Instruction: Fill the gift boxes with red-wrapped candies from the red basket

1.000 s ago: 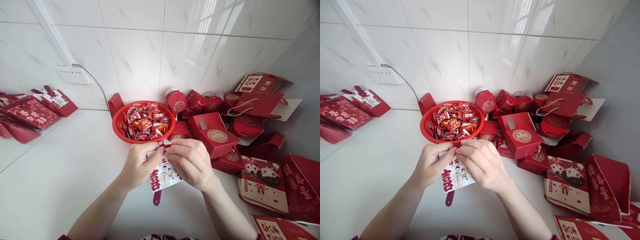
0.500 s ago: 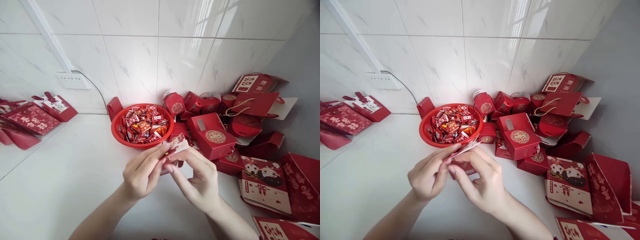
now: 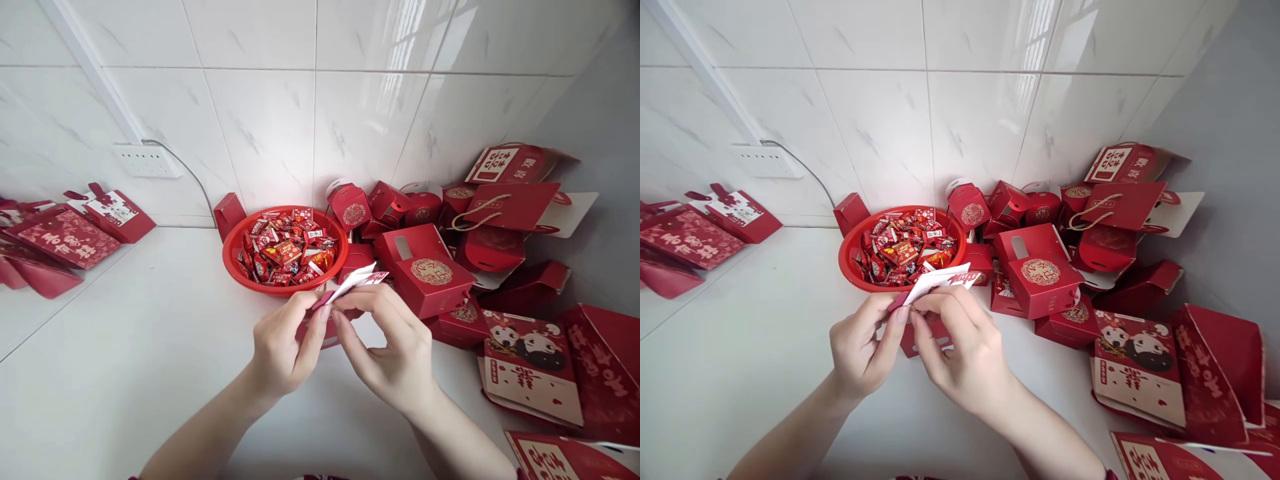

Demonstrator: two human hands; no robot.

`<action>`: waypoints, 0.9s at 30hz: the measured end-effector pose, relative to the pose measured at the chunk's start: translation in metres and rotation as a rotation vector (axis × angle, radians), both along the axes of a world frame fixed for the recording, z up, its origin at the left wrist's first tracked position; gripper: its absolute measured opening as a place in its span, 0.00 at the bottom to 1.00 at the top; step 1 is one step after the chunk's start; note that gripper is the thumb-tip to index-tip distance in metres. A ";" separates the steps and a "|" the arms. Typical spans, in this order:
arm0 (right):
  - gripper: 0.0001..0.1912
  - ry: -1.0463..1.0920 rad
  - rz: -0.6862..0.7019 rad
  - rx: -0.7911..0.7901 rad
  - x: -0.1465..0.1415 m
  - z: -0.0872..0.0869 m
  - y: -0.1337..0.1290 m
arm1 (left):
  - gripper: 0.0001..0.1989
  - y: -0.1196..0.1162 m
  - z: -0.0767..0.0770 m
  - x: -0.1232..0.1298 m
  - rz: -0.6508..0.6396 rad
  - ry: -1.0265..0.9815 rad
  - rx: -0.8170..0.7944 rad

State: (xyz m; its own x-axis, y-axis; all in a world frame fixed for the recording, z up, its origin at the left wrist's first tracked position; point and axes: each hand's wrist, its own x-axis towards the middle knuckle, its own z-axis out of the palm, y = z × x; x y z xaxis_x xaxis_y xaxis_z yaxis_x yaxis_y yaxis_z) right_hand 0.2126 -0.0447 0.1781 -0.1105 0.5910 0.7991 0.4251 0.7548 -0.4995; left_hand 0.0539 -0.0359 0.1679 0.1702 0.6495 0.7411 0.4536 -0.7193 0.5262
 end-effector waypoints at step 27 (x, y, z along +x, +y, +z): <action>0.14 -0.154 0.096 0.167 0.023 -0.003 0.005 | 0.21 -0.039 -0.041 -0.280 0.675 -0.423 -0.173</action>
